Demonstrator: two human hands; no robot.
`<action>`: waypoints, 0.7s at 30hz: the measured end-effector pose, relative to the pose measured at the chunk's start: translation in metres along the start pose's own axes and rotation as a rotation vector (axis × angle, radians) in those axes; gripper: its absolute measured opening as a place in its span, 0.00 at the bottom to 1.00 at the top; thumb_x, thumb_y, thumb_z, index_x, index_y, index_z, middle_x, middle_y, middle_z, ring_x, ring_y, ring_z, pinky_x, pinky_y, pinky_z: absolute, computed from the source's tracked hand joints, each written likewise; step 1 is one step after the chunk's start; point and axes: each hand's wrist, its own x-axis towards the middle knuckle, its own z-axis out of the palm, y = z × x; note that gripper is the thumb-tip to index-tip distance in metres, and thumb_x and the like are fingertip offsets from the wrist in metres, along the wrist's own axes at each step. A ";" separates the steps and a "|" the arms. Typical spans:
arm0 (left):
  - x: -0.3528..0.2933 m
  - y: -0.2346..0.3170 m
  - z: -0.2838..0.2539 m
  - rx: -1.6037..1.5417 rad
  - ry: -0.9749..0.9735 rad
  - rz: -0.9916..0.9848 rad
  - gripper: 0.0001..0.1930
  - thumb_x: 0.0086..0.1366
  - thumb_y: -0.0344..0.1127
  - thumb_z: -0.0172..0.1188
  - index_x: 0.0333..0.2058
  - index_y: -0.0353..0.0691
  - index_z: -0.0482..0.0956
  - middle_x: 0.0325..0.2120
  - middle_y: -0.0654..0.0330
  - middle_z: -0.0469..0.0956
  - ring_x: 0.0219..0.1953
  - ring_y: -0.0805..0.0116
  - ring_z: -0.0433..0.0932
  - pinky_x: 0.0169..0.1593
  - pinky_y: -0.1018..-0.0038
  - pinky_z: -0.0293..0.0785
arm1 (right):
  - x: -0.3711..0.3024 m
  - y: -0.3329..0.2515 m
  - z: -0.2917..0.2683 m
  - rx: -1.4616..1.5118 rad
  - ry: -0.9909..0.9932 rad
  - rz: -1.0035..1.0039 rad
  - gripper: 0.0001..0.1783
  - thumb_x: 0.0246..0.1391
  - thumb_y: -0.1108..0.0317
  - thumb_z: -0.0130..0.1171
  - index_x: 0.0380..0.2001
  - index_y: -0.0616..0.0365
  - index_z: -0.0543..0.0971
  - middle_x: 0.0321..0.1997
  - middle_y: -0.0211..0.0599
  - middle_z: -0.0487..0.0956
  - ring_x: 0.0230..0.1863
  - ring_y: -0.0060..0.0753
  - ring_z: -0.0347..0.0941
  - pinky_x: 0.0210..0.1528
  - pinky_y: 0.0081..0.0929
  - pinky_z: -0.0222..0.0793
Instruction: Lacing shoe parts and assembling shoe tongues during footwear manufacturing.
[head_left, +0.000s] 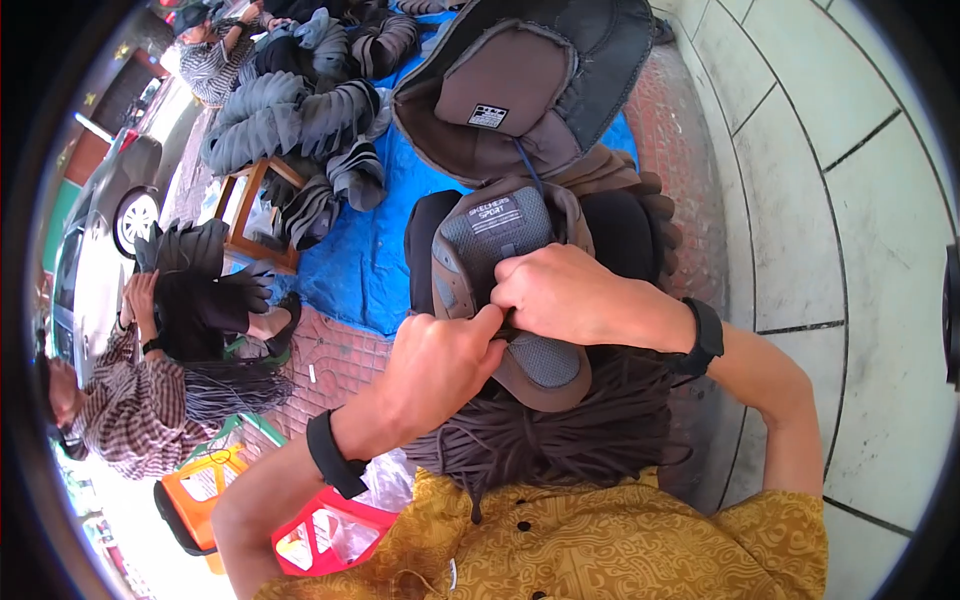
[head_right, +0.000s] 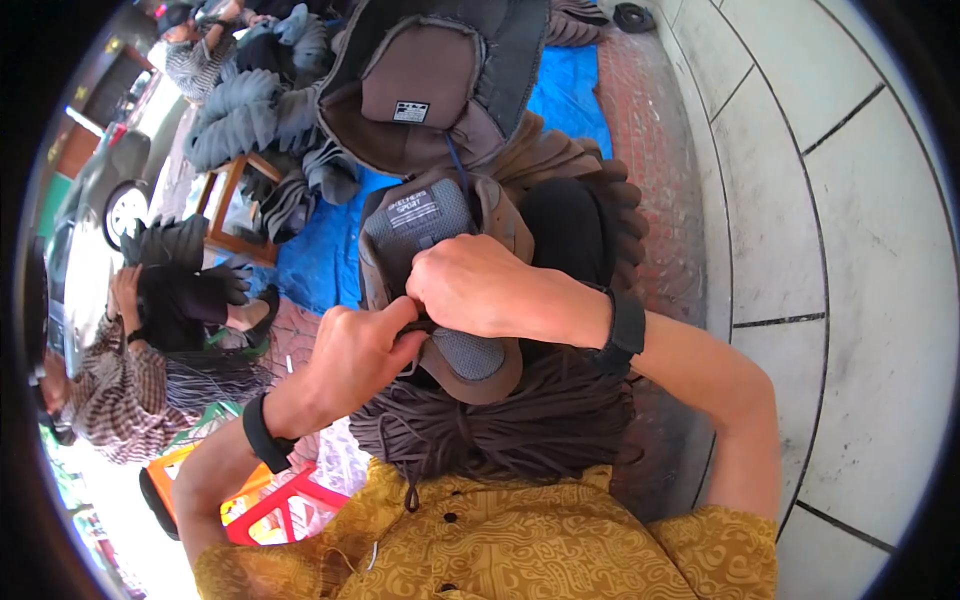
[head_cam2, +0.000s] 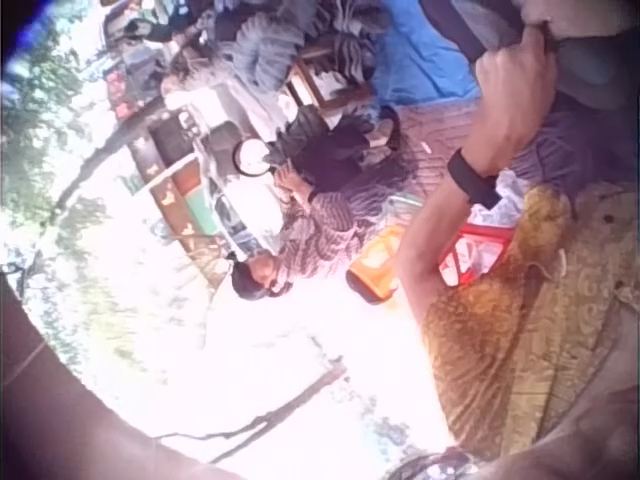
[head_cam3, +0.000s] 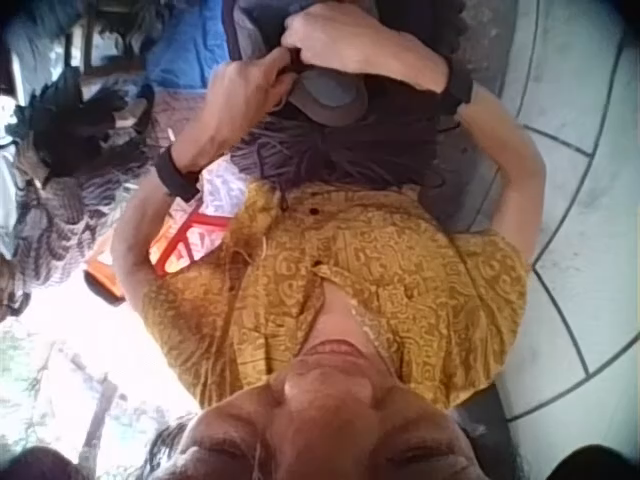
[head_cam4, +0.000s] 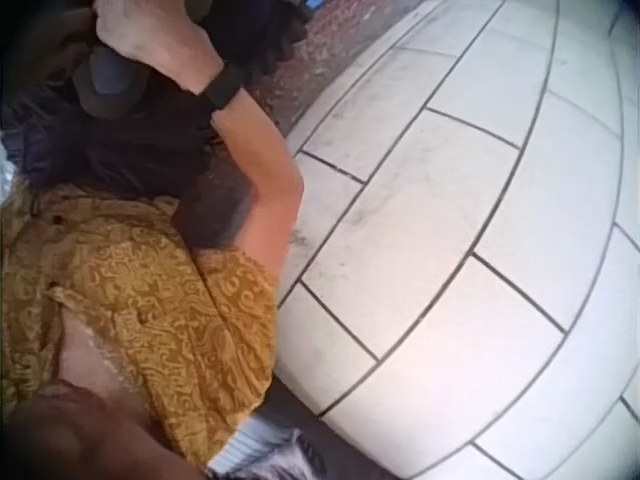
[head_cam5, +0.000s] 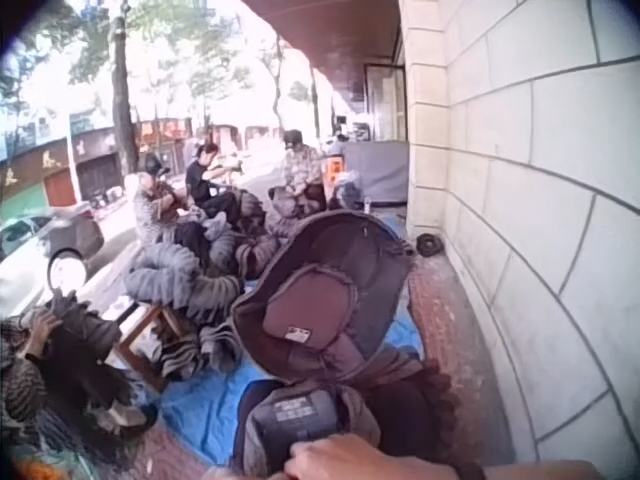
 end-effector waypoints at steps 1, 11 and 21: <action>-0.001 0.000 0.001 0.003 -0.006 0.006 0.08 0.52 0.34 0.57 0.25 0.38 0.67 0.13 0.53 0.72 0.17 0.54 0.74 0.20 0.63 0.69 | 0.001 0.000 -0.001 0.003 0.007 0.004 0.07 0.38 0.73 0.51 0.19 0.61 0.78 0.23 0.49 0.76 0.27 0.50 0.74 0.30 0.41 0.69; -0.008 -0.005 0.017 0.175 0.194 0.148 0.10 0.51 0.34 0.59 0.22 0.42 0.65 0.10 0.63 0.66 0.14 0.66 0.71 0.17 0.70 0.66 | 0.019 0.002 -0.023 0.026 -0.407 0.060 0.09 0.34 0.70 0.54 0.23 0.62 0.78 0.19 0.51 0.74 0.26 0.52 0.72 0.29 0.40 0.65; -0.010 -0.003 0.014 0.128 0.139 0.135 0.12 0.50 0.36 0.61 0.22 0.42 0.65 0.11 0.63 0.66 0.15 0.66 0.71 0.17 0.72 0.66 | 0.027 -0.002 -0.019 -0.003 -0.456 -0.078 0.08 0.34 0.70 0.53 0.18 0.64 0.75 0.17 0.51 0.72 0.24 0.53 0.70 0.27 0.40 0.64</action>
